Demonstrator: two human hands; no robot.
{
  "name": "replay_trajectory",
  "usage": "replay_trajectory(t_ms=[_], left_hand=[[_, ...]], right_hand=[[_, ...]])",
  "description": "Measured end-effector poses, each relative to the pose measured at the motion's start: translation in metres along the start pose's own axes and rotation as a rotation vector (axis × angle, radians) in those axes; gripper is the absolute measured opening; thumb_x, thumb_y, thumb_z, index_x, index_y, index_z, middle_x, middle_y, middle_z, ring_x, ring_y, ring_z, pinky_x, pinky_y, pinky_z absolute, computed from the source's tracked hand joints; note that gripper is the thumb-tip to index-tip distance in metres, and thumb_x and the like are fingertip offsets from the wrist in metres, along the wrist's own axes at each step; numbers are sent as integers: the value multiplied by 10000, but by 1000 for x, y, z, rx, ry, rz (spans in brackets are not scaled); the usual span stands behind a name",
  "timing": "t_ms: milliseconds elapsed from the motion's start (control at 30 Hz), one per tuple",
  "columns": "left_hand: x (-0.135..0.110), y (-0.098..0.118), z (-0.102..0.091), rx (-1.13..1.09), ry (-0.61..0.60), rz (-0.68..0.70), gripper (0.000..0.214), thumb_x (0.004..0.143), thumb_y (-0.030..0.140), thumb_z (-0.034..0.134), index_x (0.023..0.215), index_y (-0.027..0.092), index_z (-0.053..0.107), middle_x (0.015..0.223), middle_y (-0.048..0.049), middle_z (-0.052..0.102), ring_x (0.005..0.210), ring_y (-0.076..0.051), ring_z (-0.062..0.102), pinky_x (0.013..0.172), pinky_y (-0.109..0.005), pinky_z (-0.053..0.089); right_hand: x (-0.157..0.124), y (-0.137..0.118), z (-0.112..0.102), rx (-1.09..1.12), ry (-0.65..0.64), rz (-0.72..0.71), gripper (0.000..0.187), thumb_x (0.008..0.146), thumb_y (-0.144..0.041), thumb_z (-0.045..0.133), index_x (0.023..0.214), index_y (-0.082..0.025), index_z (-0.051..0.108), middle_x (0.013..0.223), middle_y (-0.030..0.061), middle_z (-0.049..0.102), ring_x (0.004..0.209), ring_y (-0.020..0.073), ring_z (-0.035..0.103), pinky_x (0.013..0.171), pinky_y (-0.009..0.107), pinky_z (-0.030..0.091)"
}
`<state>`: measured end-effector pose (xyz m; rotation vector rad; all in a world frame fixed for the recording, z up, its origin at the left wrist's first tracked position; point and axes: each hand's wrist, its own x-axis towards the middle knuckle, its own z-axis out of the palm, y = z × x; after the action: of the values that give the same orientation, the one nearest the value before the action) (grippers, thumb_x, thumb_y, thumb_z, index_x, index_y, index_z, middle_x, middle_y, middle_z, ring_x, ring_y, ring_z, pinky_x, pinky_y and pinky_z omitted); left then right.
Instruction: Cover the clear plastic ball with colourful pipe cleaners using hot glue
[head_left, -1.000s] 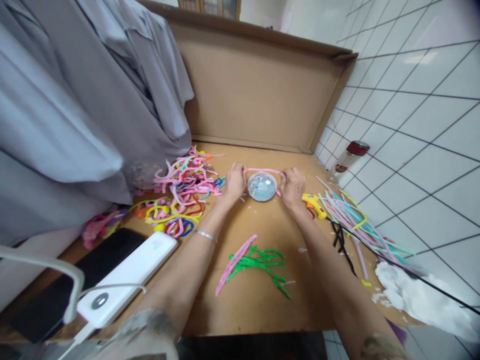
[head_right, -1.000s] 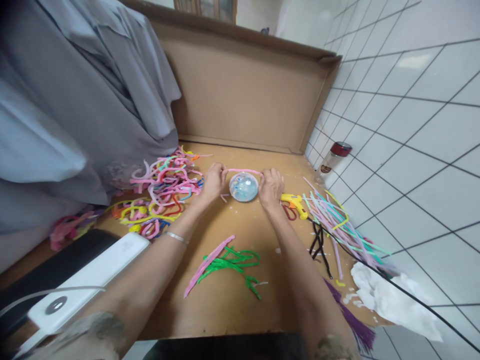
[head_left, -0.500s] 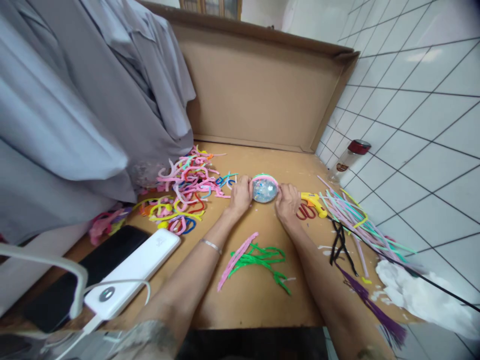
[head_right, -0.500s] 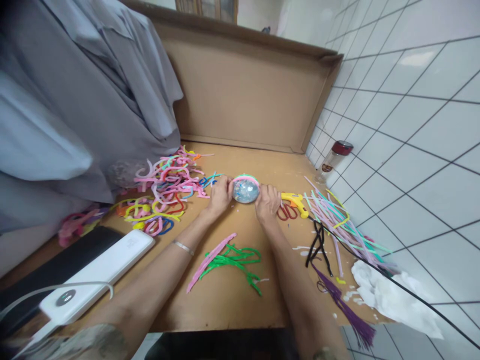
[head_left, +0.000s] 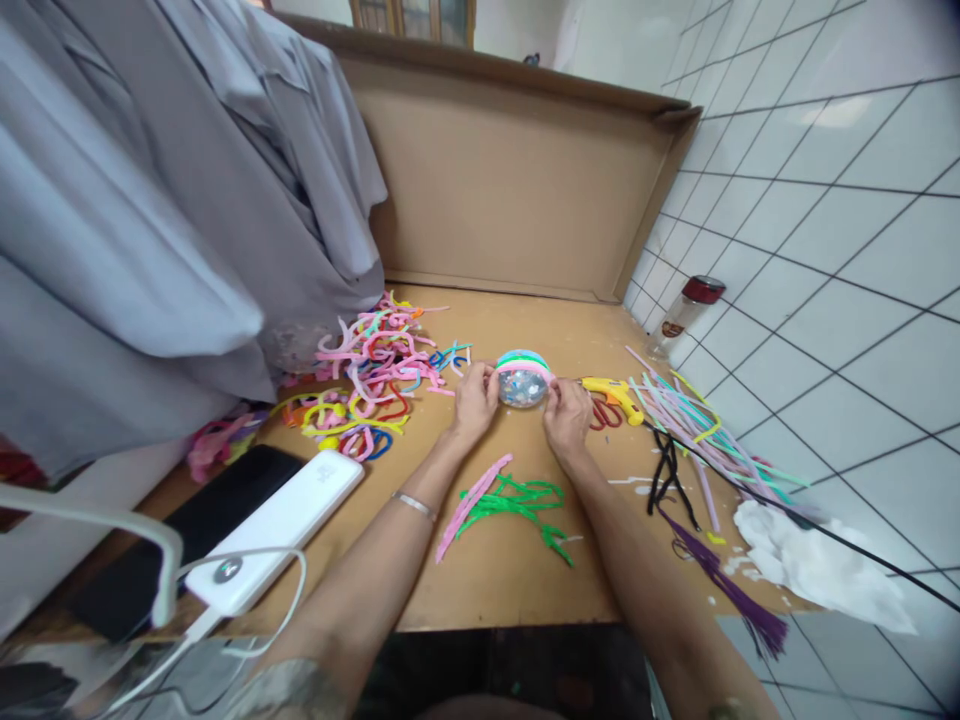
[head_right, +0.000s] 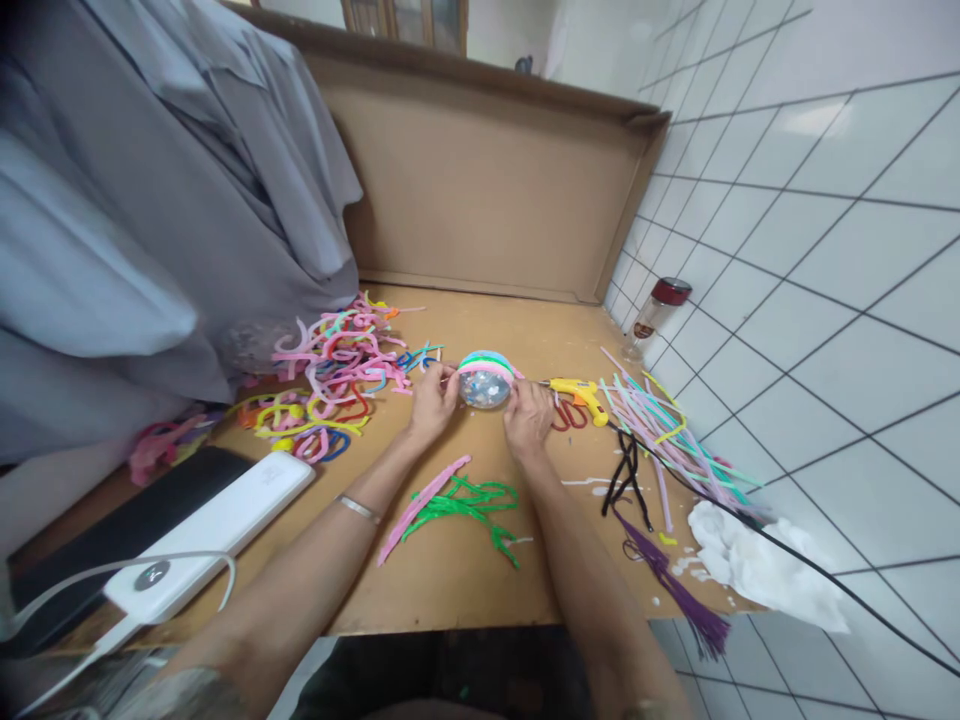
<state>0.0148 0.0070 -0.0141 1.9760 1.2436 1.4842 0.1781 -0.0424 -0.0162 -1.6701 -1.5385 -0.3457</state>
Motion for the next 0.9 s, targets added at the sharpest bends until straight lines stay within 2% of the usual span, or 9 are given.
replay_trajectory(t_ms=[233, 367, 467, 667, 800, 900], left_hand=[[3, -4, 1, -43, 49, -25, 120, 893, 275, 452, 818, 198, 506, 926, -76, 684, 806, -164, 624, 734, -294, 487], [4, -3, 1, -88, 70, -39, 127, 865, 298, 477, 796, 198, 516, 855, -50, 662, 754, -159, 598, 709, -287, 471], [5, -3, -1, -109, 63, -67, 138, 854, 308, 488, 779, 198, 520, 793, -26, 633, 702, -151, 568, 678, -279, 455], [7, -7, -2, -88, 78, -39, 163, 873, 314, 464, 779, 199, 532, 755, -14, 577, 711, -162, 538, 670, -288, 427], [6, -10, -1, -24, 95, 11, 149, 872, 303, 464, 801, 199, 543, 845, -42, 594, 814, -186, 558, 747, -316, 450], [5, -10, -2, 17, 119, 17, 158, 867, 303, 466, 916, 190, 566, 948, -75, 611, 922, -215, 578, 816, -351, 470]], right_hand=[[4, 7, 8, 363, 37, 200, 155, 822, -251, 504, 844, -191, 646, 818, 72, 711, 774, 222, 628, 777, 347, 475], [7, 12, 16, 606, 41, 331, 174, 764, -284, 564, 875, -185, 653, 737, 32, 689, 689, 193, 628, 711, 324, 506], [9, 14, 20, 731, 18, 378, 184, 723, -279, 588, 855, -182, 671, 729, 28, 695, 673, 184, 628, 696, 320, 515], [11, 15, 23, 823, -12, 348, 223, 715, -293, 607, 871, -173, 712, 712, 28, 698, 646, 174, 621, 661, 306, 514], [10, 15, 23, 792, -23, 287, 206, 739, -270, 592, 872, -191, 727, 742, 27, 713, 656, 173, 621, 675, 308, 516], [9, 13, 20, 727, -22, 212, 232, 762, -228, 561, 912, -200, 737, 840, 48, 740, 695, 182, 635, 710, 325, 527]])
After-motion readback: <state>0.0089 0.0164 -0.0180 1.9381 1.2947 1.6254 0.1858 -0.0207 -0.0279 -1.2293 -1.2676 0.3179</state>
